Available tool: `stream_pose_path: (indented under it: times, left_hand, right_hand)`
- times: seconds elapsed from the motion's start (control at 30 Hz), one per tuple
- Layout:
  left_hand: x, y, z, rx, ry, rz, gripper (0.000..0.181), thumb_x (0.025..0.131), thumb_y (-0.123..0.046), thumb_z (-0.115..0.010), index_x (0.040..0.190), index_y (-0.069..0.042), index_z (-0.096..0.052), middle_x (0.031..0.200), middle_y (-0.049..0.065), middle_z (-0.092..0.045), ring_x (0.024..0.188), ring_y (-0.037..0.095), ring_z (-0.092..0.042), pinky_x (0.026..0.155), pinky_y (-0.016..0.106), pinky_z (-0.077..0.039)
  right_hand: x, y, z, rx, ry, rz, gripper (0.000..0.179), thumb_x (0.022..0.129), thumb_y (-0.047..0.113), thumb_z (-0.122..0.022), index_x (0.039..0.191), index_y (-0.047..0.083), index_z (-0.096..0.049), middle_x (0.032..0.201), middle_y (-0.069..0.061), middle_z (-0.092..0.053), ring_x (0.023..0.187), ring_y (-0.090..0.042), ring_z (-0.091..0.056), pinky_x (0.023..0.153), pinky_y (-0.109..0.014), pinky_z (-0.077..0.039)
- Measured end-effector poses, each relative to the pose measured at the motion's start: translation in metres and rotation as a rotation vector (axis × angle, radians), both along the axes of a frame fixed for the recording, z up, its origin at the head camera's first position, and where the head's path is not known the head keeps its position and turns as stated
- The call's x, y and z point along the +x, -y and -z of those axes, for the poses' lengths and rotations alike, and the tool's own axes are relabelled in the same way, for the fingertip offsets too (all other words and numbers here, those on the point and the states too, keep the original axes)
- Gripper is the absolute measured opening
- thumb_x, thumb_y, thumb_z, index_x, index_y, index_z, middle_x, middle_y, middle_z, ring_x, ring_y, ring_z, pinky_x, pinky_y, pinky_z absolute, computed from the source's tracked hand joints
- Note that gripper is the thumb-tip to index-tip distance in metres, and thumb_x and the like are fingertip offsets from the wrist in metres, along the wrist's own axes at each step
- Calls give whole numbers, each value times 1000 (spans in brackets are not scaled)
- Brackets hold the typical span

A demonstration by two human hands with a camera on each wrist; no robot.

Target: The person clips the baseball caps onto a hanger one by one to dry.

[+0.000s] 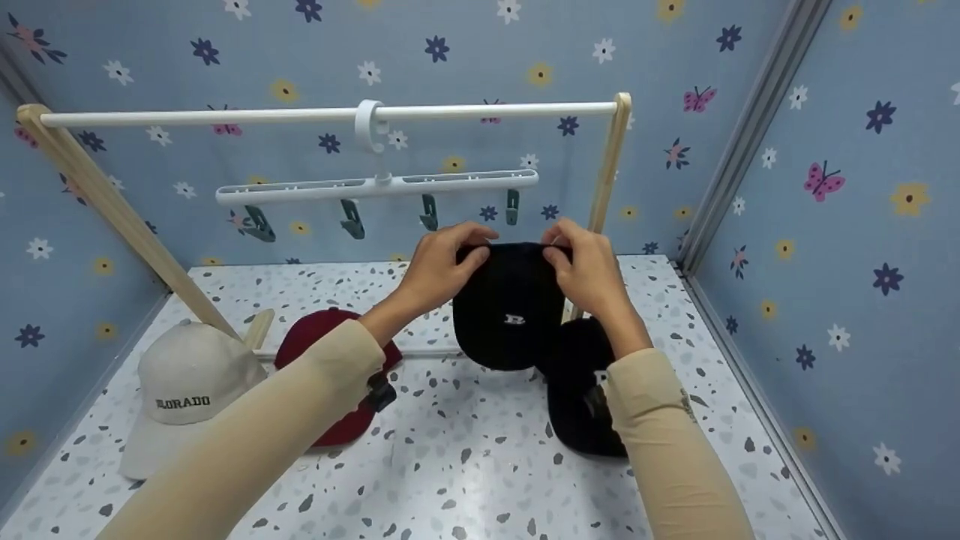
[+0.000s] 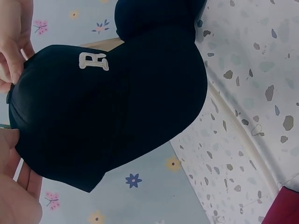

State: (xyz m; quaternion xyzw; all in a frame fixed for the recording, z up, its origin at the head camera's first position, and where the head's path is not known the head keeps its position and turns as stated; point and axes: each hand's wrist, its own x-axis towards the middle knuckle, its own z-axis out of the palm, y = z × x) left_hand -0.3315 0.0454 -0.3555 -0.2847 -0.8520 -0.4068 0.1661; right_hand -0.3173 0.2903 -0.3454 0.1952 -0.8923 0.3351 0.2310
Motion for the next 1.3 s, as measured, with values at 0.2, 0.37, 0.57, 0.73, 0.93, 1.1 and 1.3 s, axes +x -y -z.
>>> stream_pose_path:
  times: [0.2, 0.37, 0.57, 0.73, 0.93, 1.1, 1.3]
  left_hand:
    - [4, -10, -8, 61, 156, -6, 48, 111, -23, -60, 157, -14, -50, 152, 5, -59, 139, 21, -56, 116, 36, -43]
    - [3, -20, -19, 122, 283, -31, 64, 110, -38, -58, 166, -16, -35, 167, 2, -43, 150, 20, -44, 121, 35, -37]
    - [0, -29, -31, 274, 359, -3, 61, 108, -43, -62, 161, -17, -46, 161, 1, -51, 147, 17, -47, 120, 32, -39]
    - [-2, -39, -38, 424, 435, -17, 57, 104, -44, -69, 153, -17, -56, 154, 1, -58, 143, 16, -52, 116, 29, -43]
    - [-4, -45, -42, 491, 445, -29, 54, 102, -41, -72, 148, -15, -60, 147, 3, -63, 139, 18, -56, 110, 30, -48]
    - [-2, -46, -41, 484, 433, 1, 46, 105, -35, -70, 143, -12, -63, 132, 4, -71, 121, 14, -66, 101, 27, -53]
    - [0, -45, -39, 491, 461, 29, 44, 106, -35, -67, 144, -11, -64, 129, 2, -72, 117, 11, -67, 100, 25, -53]
  right_hand:
    - [-1, 1, 0, -15, -22, 11, 7, 101, 0, -69, 101, 7, -70, 90, -12, -73, 84, -25, -65, 82, -41, -48]
    - [-2, 2, 2, -9, -49, 6, 5, 101, -1, -69, 101, 5, -70, 92, -11, -75, 85, -22, -67, 80, -33, -49]
    - [-3, 4, 2, -31, -64, -18, 5, 101, -1, -70, 101, 4, -71, 92, -11, -75, 84, -20, -66, 78, -24, -46]
    - [-2, 4, 2, -22, -68, -15, 5, 101, 0, -70, 101, 5, -70, 92, -10, -75, 83, -19, -65, 79, -28, -47]
    - [-1, 3, 1, -10, -72, -12, 6, 102, 2, -69, 101, 7, -69, 91, -10, -75, 84, -21, -67, 79, -33, -47]
    - [2, -1, 1, -16, -63, -13, 7, 102, 1, -68, 102, 8, -70, 91, -10, -75, 83, -21, -67, 78, -26, -45]
    - [4, -5, 2, -34, -51, -12, 5, 101, 0, -69, 101, 5, -71, 90, -10, -74, 82, -20, -66, 76, -21, -44]
